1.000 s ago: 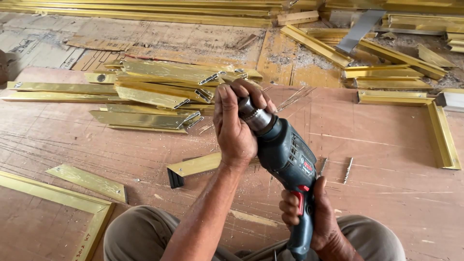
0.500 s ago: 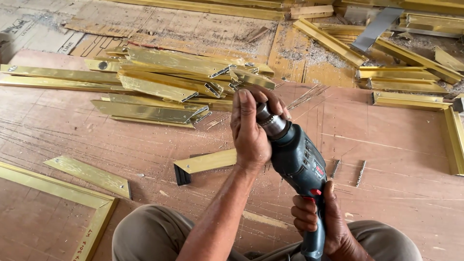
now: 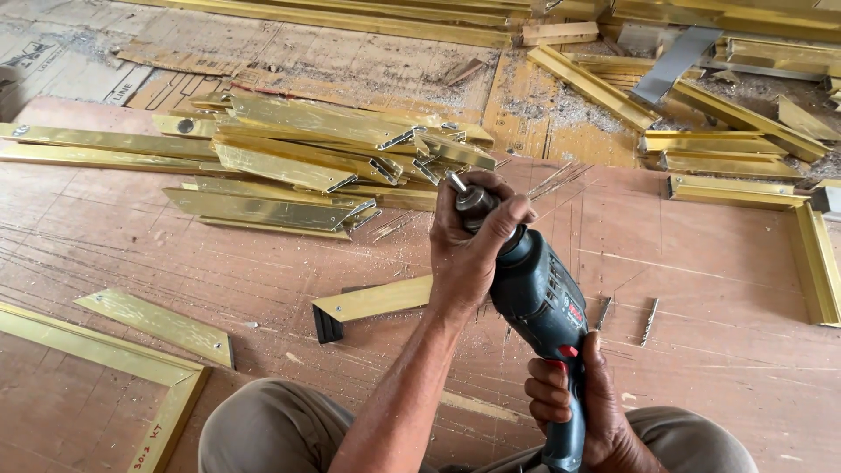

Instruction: The person installs a drill bit into an electric drill, attaches a corner insert into a metal profile, and changes the drill bit in the chuck.

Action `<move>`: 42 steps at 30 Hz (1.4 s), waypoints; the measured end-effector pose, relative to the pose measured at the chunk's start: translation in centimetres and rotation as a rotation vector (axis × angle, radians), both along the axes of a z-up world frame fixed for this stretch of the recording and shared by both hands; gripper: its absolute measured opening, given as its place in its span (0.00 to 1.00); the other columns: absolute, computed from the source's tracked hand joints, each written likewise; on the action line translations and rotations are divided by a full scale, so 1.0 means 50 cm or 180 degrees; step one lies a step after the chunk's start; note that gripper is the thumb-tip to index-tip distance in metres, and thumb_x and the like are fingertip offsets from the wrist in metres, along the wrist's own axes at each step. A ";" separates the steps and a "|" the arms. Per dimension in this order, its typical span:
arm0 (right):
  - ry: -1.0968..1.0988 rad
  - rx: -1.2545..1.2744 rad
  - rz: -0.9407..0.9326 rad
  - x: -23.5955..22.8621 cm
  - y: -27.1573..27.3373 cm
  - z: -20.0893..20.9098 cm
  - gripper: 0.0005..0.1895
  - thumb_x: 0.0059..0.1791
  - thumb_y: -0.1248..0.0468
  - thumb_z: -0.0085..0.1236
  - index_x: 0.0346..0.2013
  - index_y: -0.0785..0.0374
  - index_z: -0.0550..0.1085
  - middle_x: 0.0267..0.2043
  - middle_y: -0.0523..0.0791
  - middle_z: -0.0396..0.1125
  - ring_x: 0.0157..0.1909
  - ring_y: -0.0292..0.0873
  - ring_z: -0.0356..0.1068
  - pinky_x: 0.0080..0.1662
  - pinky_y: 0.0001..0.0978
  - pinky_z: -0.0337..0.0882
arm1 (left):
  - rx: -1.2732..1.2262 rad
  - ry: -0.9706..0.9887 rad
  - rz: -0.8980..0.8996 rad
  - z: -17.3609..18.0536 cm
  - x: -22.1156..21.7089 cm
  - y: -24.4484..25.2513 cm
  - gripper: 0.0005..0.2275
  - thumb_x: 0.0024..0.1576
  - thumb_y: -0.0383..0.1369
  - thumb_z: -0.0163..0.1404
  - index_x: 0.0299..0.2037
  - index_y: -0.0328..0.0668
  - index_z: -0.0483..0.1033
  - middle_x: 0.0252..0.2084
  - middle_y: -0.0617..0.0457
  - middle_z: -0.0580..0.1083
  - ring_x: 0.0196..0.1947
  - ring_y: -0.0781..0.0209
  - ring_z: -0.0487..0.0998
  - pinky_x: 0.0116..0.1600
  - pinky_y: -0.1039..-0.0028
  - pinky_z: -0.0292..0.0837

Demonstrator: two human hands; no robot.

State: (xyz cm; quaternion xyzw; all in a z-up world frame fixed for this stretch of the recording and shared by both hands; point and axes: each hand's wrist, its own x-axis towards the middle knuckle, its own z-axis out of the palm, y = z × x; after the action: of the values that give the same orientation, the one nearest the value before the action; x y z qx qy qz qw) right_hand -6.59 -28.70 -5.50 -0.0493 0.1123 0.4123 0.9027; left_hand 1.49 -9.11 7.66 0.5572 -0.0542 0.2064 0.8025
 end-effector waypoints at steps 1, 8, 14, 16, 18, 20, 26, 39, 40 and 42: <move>0.0022 -0.0010 0.0000 0.000 -0.001 0.002 0.35 0.49 0.35 0.54 0.41 0.67 0.62 0.23 0.40 0.56 0.22 0.30 0.55 0.23 0.19 0.65 | -0.0018 0.0005 -0.0004 0.002 0.001 -0.001 0.19 0.56 0.43 0.63 0.50 0.47 0.70 0.39 0.57 0.77 0.42 0.62 0.83 0.50 0.68 0.85; 0.0093 0.0088 0.0105 -0.002 0.000 -0.004 0.36 0.49 0.34 0.55 0.38 0.66 0.61 0.23 0.40 0.56 0.22 0.30 0.54 0.22 0.20 0.65 | -0.0270 0.0118 -0.0577 -0.003 -0.007 0.019 0.17 0.54 0.40 0.67 0.45 0.43 0.75 0.39 0.51 0.81 0.44 0.57 0.85 0.52 0.63 0.86; 0.0056 0.0108 0.0162 -0.006 0.006 0.003 0.39 0.48 0.36 0.56 0.49 0.69 0.62 0.22 0.40 0.55 0.21 0.29 0.55 0.21 0.17 0.66 | -0.0259 0.0097 -0.1126 -0.018 -0.009 0.044 0.18 0.51 0.41 0.69 0.44 0.44 0.75 0.37 0.50 0.81 0.41 0.59 0.85 0.51 0.64 0.84; 0.0038 0.0163 0.0192 -0.006 0.008 0.005 0.40 0.49 0.36 0.56 0.52 0.70 0.61 0.22 0.40 0.56 0.21 0.29 0.55 0.21 0.18 0.66 | -0.0316 0.0074 -0.1154 -0.019 -0.013 0.047 0.18 0.52 0.39 0.69 0.44 0.43 0.74 0.39 0.51 0.80 0.42 0.60 0.83 0.53 0.64 0.83; 0.0031 0.0167 0.0219 -0.005 0.005 0.002 0.40 0.49 0.36 0.56 0.52 0.70 0.61 0.23 0.40 0.56 0.21 0.29 0.55 0.22 0.18 0.66 | -0.0440 0.0011 -0.1150 -0.020 -0.016 0.042 0.18 0.53 0.37 0.70 0.45 0.42 0.74 0.42 0.52 0.79 0.46 0.61 0.81 0.55 0.64 0.80; 0.0045 0.0117 0.0242 -0.005 0.001 -0.003 0.40 0.49 0.35 0.56 0.48 0.70 0.60 0.24 0.41 0.56 0.22 0.29 0.55 0.23 0.18 0.66 | -0.0533 -0.0049 -0.1057 -0.023 -0.015 0.030 0.18 0.53 0.37 0.69 0.45 0.44 0.73 0.38 0.52 0.79 0.40 0.61 0.81 0.50 0.64 0.82; -0.0352 -0.0178 0.0069 -0.007 0.000 -0.008 0.34 0.48 0.36 0.57 0.38 0.66 0.62 0.25 0.41 0.56 0.24 0.32 0.54 0.23 0.20 0.63 | -0.0560 -0.0066 -0.0965 -0.030 -0.014 0.029 0.17 0.53 0.37 0.68 0.44 0.45 0.71 0.35 0.52 0.78 0.37 0.60 0.82 0.45 0.64 0.83; -0.1083 -0.0088 0.0134 -0.017 -0.017 -0.041 0.35 0.46 0.33 0.62 0.35 0.64 0.66 0.27 0.40 0.59 0.26 0.33 0.57 0.28 0.25 0.63 | -0.0227 -0.0208 -0.1079 0.004 -0.044 0.025 0.19 0.54 0.44 0.67 0.45 0.48 0.72 0.36 0.54 0.79 0.38 0.59 0.84 0.46 0.63 0.86; -0.1214 -0.0334 0.0062 -0.009 -0.023 -0.044 0.37 0.44 0.32 0.63 0.35 0.65 0.67 0.27 0.42 0.60 0.25 0.33 0.58 0.28 0.25 0.63 | -0.0270 -0.0260 -0.1108 0.009 -0.040 0.023 0.19 0.54 0.45 0.67 0.45 0.48 0.72 0.36 0.53 0.79 0.38 0.58 0.84 0.47 0.61 0.85; -0.1324 -0.0448 0.0011 -0.009 -0.036 -0.049 0.39 0.43 0.32 0.64 0.38 0.67 0.68 0.30 0.44 0.63 0.26 0.34 0.59 0.29 0.24 0.64 | -0.0345 -0.0357 -0.1153 0.020 -0.038 0.022 0.20 0.54 0.47 0.68 0.44 0.49 0.71 0.37 0.52 0.79 0.39 0.56 0.84 0.48 0.58 0.85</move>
State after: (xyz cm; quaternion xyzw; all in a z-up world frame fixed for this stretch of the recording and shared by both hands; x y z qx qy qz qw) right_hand -7.03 -30.50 -7.97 -0.1965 -0.0479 0.3859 0.9001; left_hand -0.43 -8.01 8.65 0.4819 -0.1871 0.0920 0.8510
